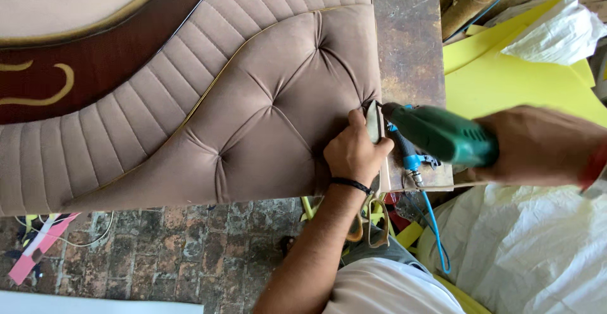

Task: The person positions a brown upholstered chair back on a workbench, aligns the fabric, and uses a green electric drill to secure the upholstery with screws. The person also uses a staple gun to attach trim and adjusts the fabric during the process.

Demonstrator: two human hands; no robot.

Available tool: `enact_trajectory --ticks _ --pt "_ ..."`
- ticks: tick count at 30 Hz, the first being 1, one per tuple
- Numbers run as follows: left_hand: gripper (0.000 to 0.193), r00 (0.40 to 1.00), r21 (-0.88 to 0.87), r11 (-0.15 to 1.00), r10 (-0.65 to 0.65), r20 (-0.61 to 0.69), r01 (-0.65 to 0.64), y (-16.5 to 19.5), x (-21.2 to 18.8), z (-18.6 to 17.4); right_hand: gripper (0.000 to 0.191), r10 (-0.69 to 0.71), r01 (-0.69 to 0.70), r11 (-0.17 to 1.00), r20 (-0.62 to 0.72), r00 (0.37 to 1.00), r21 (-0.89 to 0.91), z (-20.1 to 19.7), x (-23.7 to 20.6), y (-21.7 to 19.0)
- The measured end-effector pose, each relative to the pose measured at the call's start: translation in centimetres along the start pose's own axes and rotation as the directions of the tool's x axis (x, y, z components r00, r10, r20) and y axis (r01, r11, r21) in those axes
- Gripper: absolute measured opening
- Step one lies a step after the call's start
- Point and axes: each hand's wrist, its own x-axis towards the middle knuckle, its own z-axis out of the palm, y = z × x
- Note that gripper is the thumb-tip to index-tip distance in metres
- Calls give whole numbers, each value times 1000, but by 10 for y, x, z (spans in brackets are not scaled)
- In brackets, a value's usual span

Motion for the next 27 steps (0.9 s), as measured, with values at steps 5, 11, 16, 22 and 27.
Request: enact_trajectory --ticks 5,11,16,22,27 --pt "59 999 26 1000 5 39 -6 -3 2 4 52 -48 48 998 -11 999 -31 34 29 20" --pt "60 999 30 998 50 -11 -50 -4 0 4 54 -14 27 1000 -592 806 13 52 19 43" --pt "58 1000 13 1000 27 9 -28 -3 0 3 30 128 -180 963 -247 961 -201 32 2 7" --pt "57 999 18 999 39 -22 -39 -2 0 7 34 155 -198 930 -159 975 -310 -7 -4 -13" --pt "54 997 15 999 39 -60 -39 1 -1 13 32 189 -225 912 -138 972 -342 -22 -3 -9"
